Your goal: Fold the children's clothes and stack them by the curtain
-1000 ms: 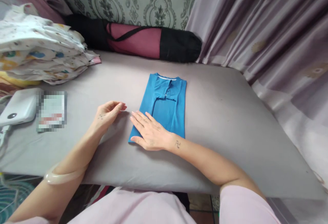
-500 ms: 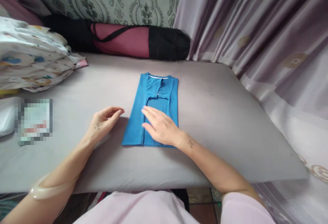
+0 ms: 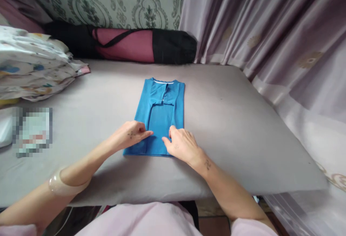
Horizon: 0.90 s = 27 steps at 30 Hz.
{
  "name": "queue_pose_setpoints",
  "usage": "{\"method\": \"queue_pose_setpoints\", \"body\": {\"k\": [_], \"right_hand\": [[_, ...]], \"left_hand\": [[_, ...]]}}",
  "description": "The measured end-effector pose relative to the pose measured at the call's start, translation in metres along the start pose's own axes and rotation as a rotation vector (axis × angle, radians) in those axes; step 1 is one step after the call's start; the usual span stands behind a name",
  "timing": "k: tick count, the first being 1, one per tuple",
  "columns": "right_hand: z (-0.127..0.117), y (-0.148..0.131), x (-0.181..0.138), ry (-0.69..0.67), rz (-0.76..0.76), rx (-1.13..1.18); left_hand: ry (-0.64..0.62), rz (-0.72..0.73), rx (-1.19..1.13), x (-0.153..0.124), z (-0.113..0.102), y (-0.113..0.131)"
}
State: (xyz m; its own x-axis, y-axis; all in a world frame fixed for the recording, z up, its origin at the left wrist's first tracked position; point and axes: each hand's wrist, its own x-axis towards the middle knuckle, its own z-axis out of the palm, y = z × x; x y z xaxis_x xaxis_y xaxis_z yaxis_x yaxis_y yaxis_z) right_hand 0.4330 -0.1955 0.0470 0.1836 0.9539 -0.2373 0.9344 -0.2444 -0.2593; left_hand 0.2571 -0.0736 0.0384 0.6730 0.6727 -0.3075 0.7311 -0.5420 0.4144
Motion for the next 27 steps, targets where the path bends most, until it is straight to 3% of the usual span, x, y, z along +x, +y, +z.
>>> {"method": "queue_pose_setpoints", "body": {"k": [7,17,27], "right_hand": [[0.006,0.000,-0.012,-0.017,-0.071,-0.019],[0.006,0.015,-0.013,-0.052,-0.124,0.253],[0.012,0.011,-0.015,-0.006,-0.116,0.174]], "left_hand": [[-0.059,-0.034,0.117,-0.002,0.002,0.010],[-0.056,-0.079,0.018,-0.001,0.006,0.003],[-0.022,-0.114,0.052,-0.003,0.010,0.007]]}}
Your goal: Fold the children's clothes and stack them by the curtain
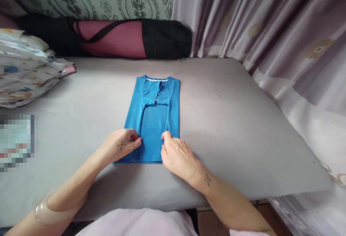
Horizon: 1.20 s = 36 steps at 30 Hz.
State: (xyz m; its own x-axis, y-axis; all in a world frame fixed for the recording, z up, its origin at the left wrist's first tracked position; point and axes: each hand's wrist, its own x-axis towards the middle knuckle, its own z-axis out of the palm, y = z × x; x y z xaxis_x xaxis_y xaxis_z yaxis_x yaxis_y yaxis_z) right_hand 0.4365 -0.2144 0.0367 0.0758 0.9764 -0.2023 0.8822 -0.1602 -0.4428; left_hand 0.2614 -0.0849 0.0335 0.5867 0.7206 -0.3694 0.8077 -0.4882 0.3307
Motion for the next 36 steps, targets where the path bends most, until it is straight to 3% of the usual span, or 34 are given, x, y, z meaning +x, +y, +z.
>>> {"method": "queue_pose_setpoints", "body": {"k": [17,27,29,33,36], "right_hand": [[-0.002,0.007,0.002,-0.018,0.007,0.125],[-0.012,0.006,0.002,-0.052,0.009,0.359],[-0.011,0.007,0.005,0.007,0.020,0.289],[-0.001,0.014,0.015,0.321,0.005,0.027],[0.014,0.020,0.022,0.338,-0.086,-0.120]], "left_hand": [[0.006,0.000,-0.041,-0.001,0.001,0.000],[-0.047,0.051,-0.362,-0.001,-0.003,-0.007],[0.076,0.068,-0.239,-0.001,-0.001,-0.009],[0.446,0.211,0.075,0.004,0.013,-0.015],[0.489,0.356,0.179,0.012,0.032,-0.021]]}}
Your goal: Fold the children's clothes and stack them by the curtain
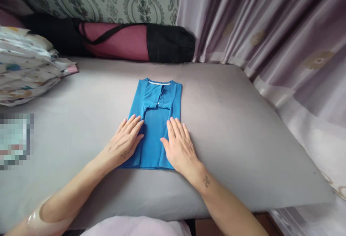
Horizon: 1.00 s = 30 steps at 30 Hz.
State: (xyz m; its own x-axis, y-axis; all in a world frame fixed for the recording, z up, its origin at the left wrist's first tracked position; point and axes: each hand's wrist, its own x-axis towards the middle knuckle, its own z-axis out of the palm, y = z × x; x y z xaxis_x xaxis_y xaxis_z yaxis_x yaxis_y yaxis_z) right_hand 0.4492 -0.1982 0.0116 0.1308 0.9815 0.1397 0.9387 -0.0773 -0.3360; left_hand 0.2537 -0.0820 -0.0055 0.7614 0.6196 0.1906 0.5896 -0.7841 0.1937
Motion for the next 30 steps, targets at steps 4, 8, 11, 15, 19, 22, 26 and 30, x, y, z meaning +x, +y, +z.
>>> {"method": "queue_pose_setpoints", "body": {"k": [4,8,11,15,19,22,26,30], "right_hand": [[0.014,0.003,-0.002,-0.141,-0.046,-0.056],[0.014,0.004,-0.001,-0.191,-0.037,-0.077],[0.009,0.001,-0.001,-0.182,-0.038,-0.079],[0.005,-0.010,-0.006,-0.182,-0.169,-0.049],[0.009,-0.020,-0.012,-0.235,-0.240,-0.054],[0.013,-0.021,-0.012,-0.233,-0.235,-0.081],[0.011,-0.019,-0.013,-0.247,-0.259,-0.091],[0.002,-0.015,-0.024,-0.298,-0.357,-0.062]], "left_hand": [[-0.044,-0.004,0.058,-0.005,0.019,-0.003],[-0.084,0.000,0.098,-0.005,0.017,-0.005],[-0.077,0.014,0.116,-0.004,0.012,-0.002],[-0.065,0.048,0.080,-0.005,0.013,0.005],[-0.079,0.064,0.068,-0.006,0.019,0.012],[-0.095,0.059,0.078,-0.005,0.020,0.013],[-0.109,0.094,0.049,-0.008,0.014,0.004],[-0.167,0.180,0.012,-0.020,0.002,-0.017]]}}
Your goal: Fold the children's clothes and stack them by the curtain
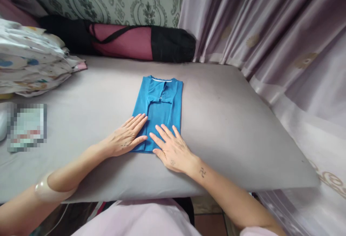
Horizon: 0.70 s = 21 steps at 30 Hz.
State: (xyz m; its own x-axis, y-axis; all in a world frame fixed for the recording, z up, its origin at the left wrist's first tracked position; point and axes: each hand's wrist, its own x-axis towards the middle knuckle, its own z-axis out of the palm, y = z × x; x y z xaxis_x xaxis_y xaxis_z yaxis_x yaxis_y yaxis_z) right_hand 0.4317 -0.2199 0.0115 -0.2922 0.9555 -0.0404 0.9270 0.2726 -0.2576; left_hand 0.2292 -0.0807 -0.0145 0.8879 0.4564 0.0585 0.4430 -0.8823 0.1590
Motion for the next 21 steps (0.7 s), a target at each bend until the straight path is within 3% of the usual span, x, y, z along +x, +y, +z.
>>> {"method": "queue_pose_setpoints", "body": {"k": [5,10,16,21], "right_hand": [[-0.006,0.000,-0.016,-0.024,-0.055,0.015],[-0.014,0.002,-0.035,-0.024,-0.148,0.044],[-0.007,0.017,-0.064,0.228,-0.062,0.054],[-0.003,0.021,-0.067,0.338,-0.155,-0.015]], "left_hand": [[-0.043,0.049,-0.015,-0.016,-0.006,-0.017],[0.045,0.154,-0.055,-0.027,-0.012,-0.014],[0.125,0.250,-0.152,-0.052,-0.024,-0.012],[0.187,0.335,-0.065,-0.061,-0.029,-0.012]]}}
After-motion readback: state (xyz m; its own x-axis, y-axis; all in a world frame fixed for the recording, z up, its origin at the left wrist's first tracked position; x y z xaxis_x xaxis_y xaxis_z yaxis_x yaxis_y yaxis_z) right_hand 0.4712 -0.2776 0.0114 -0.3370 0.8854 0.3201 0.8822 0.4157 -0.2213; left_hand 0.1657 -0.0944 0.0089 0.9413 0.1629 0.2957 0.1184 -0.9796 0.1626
